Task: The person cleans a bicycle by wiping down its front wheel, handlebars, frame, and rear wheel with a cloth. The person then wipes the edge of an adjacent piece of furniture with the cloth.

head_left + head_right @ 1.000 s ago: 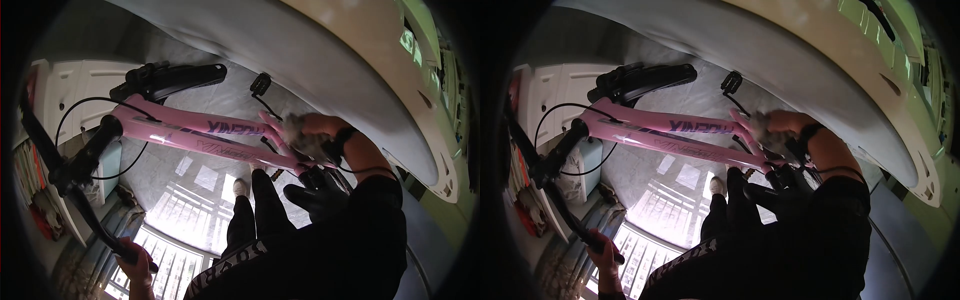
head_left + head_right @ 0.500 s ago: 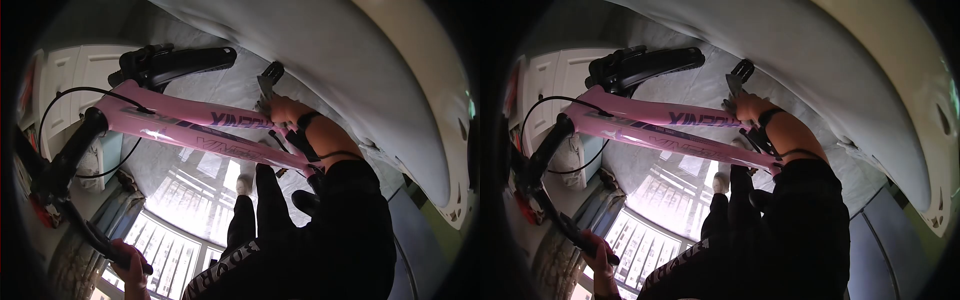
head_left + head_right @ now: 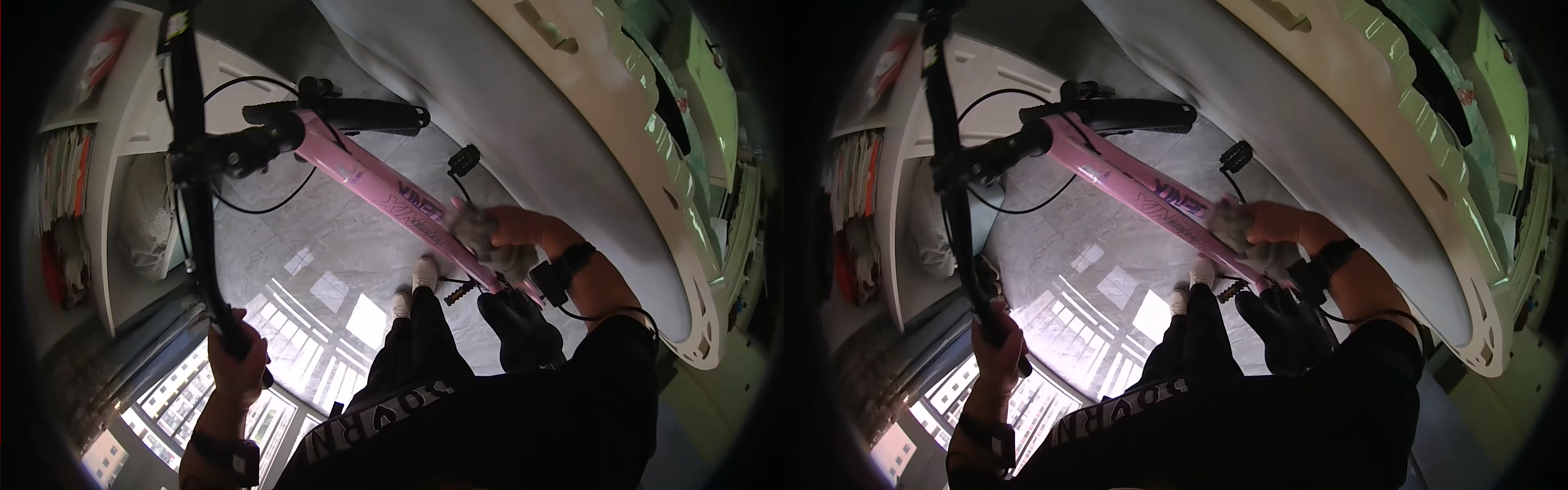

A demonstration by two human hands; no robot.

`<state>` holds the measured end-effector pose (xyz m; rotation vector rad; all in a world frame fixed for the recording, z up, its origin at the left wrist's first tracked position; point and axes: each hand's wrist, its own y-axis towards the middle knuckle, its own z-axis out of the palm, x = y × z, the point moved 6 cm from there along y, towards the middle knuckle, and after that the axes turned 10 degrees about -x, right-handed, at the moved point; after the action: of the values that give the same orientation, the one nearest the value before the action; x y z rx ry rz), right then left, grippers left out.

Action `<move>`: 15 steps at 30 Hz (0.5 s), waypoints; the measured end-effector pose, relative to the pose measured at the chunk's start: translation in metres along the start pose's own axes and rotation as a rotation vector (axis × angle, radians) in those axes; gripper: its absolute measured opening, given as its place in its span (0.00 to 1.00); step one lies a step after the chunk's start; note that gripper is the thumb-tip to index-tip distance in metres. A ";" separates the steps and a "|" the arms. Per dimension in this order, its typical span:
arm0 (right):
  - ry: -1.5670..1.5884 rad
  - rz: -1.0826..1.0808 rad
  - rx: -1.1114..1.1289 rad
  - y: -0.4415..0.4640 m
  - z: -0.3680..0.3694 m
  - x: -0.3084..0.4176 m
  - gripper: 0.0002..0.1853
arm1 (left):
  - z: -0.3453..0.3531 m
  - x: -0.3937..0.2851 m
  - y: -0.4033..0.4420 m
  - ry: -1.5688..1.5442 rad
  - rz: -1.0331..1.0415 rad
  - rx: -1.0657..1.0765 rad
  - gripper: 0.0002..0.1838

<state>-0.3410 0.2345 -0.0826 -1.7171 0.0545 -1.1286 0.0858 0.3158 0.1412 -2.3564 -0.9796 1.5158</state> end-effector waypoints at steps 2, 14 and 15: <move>0.088 -0.470 -0.187 -0.024 -0.001 0.122 0.31 | 0.006 -0.003 0.001 0.024 0.113 0.021 0.27; -1.478 -0.533 -0.557 -0.023 0.119 0.133 0.12 | 0.020 -0.031 0.004 0.266 0.366 0.001 0.23; -1.532 -0.430 -0.438 -0.026 0.123 0.096 0.11 | 0.022 -0.033 0.003 0.262 0.390 0.001 0.21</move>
<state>-0.2142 0.2849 -0.0033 -2.6372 -1.1068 0.2151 0.0597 0.2886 0.1544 -2.7730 -0.4792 1.2618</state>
